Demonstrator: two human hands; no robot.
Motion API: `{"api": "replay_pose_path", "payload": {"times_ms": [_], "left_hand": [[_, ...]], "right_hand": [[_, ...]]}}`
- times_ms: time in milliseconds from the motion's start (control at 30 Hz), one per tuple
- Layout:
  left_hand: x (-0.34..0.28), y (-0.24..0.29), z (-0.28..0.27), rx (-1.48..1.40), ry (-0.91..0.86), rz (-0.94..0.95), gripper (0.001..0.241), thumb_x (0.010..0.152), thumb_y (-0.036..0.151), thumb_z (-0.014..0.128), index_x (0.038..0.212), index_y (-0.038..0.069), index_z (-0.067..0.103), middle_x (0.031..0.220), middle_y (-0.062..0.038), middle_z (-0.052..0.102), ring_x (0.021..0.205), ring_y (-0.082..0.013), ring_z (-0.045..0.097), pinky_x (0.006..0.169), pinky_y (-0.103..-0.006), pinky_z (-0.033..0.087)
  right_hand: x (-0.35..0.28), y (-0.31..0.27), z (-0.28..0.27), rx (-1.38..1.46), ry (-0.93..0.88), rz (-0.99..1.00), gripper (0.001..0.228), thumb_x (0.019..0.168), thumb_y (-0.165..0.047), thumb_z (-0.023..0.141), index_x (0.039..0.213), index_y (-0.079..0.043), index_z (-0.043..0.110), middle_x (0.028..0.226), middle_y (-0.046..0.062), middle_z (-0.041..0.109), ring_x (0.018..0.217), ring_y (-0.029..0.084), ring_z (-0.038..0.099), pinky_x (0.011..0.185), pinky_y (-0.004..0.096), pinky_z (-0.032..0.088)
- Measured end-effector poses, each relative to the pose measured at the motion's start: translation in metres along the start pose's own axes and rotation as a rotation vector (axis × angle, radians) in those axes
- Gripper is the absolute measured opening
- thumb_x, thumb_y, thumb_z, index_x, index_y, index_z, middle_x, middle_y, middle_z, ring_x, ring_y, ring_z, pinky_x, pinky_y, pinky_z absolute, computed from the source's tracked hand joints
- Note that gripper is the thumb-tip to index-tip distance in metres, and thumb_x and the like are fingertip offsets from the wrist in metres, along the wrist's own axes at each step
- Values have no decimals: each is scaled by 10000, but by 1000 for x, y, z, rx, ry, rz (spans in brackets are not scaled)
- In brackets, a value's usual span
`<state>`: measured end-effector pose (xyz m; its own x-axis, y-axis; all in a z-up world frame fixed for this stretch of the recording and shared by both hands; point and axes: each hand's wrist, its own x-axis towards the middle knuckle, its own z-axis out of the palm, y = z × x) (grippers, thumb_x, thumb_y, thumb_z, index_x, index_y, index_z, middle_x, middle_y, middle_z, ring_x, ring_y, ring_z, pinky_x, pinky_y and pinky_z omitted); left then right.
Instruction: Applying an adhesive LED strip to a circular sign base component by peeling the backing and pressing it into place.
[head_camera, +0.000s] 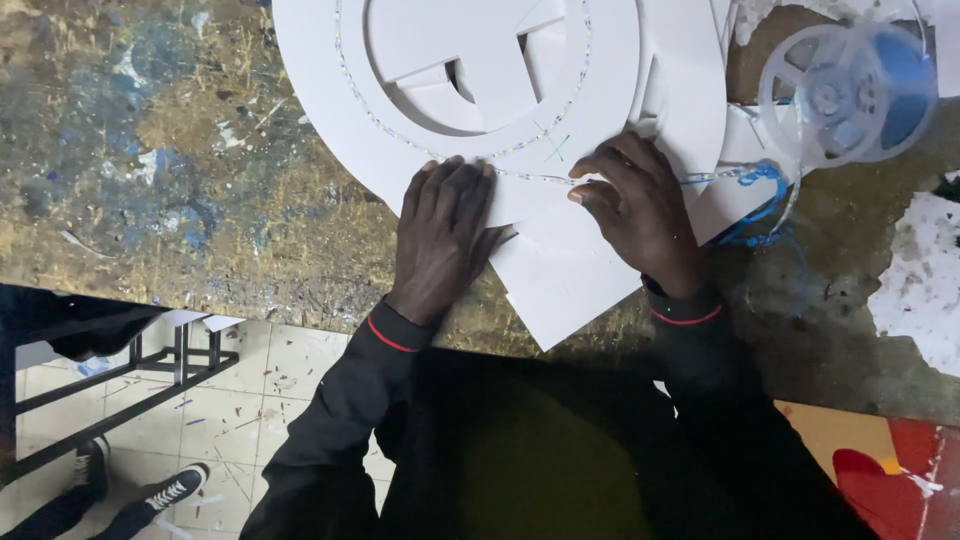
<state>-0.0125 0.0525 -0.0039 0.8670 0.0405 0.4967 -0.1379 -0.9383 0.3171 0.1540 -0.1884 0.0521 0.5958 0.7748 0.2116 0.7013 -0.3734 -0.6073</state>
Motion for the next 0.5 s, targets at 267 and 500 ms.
{"api": "replay_pose_path", "payload": {"times_ms": [267, 500], "left_hand": [[3, -32, -29, 15, -80, 100, 654, 1055, 415, 875, 1556, 28, 713, 1445, -235, 708, 1466, -473, 614, 1317, -648, 381], [-3, -25, -47, 84, -201, -43, 652, 1087, 392, 846, 1617, 65, 651, 1585, -213, 676, 1604, -428, 516, 1406, -564, 282]], "right_hand": [[-6, 0, 3, -242, -40, -210, 201, 1107, -118, 765, 1300, -173, 775, 1219, 43, 610, 1179, 339, 675, 949, 493, 503], [-15, -24, 24, -237, 119, -189, 153, 1178, -310, 760, 1198, -158, 770, 1170, 49, 612, 1192, 339, 650, 997, 514, 461]]}}
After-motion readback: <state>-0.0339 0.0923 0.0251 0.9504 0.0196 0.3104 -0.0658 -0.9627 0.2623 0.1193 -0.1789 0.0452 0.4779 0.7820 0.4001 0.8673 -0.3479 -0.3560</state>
